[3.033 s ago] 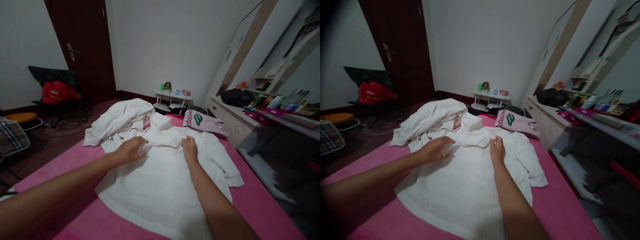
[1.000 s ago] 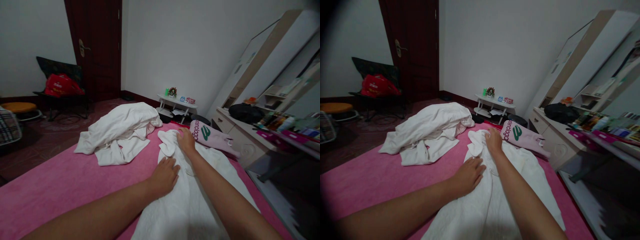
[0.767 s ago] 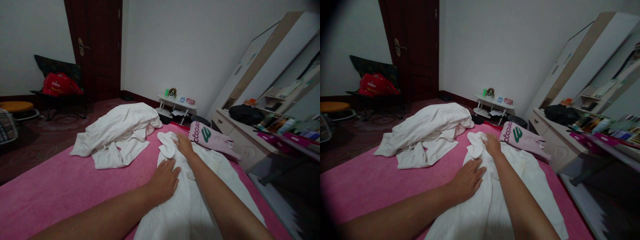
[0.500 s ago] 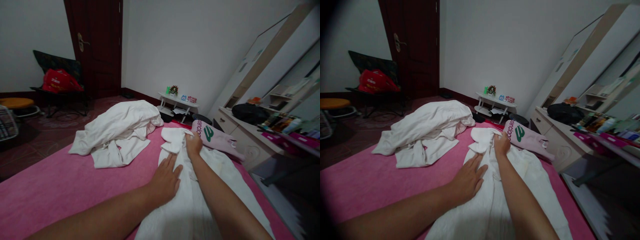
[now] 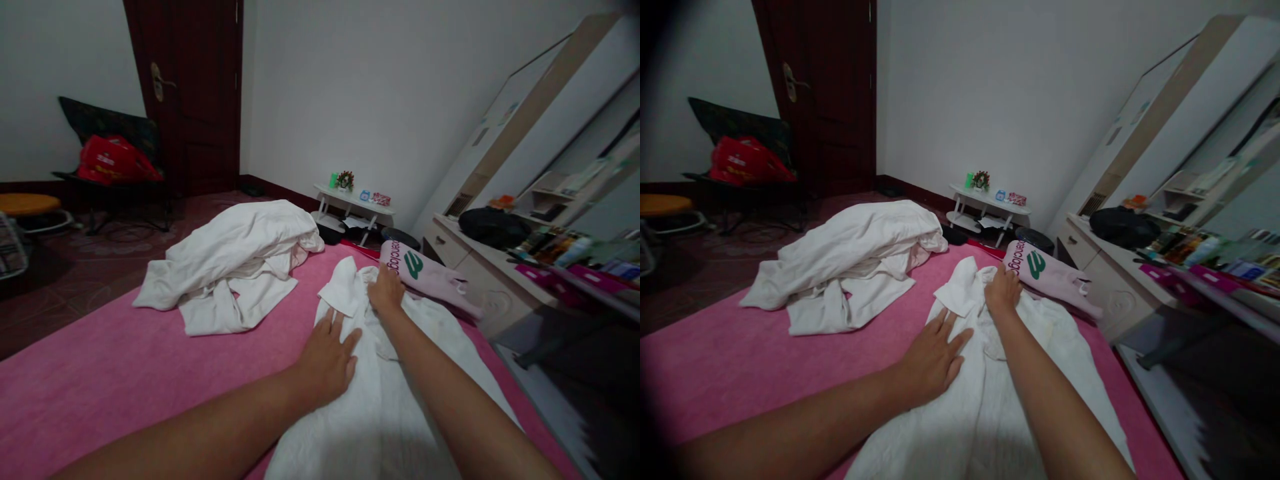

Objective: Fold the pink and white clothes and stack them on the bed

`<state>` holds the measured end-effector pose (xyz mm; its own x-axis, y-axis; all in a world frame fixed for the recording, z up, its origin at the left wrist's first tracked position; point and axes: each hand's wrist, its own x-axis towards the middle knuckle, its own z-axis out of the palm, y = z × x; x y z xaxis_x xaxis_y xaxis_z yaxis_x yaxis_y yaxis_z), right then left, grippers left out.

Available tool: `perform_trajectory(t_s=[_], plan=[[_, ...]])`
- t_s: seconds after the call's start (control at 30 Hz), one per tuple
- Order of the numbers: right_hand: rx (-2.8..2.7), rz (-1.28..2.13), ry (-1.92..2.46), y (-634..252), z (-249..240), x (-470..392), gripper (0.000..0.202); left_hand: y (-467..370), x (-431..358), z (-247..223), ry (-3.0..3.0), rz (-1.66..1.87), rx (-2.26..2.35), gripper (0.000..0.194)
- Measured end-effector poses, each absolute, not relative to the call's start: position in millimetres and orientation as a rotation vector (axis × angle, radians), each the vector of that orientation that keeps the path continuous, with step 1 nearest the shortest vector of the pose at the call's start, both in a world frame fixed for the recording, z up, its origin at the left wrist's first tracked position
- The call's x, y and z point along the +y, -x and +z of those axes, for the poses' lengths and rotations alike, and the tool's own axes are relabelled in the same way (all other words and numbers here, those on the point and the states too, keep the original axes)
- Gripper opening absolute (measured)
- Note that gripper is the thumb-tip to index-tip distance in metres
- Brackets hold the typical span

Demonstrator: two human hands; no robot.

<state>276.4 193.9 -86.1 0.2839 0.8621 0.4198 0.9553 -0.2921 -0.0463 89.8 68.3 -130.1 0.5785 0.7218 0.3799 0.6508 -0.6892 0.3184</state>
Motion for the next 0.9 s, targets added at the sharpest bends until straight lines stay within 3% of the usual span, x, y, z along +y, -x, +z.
perform_trajectory(t_s=[0.13,0.37,0.57,0.77,0.9], plan=[[-1.821,-0.647,1.914,-257,-86,173,0.052,-91,67,-131,-2.655,0.751,1.207,0.053],[-2.193,0.020,2.237,-261,-115,192,0.062,-93,66,-131,-2.704,0.687,1.244,0.052],[-2.184,0.051,2.117,-261,-105,175,0.063,-93,65,-128,-2.720,0.700,1.247,0.051],[-2.236,0.148,1.995,-273,-106,144,0.053,-93,65,-129,-2.753,0.714,1.233,0.048],[-2.023,0.148,1.875,-290,-86,128,0.032,-92,65,-130,-2.764,0.722,1.224,0.047]])
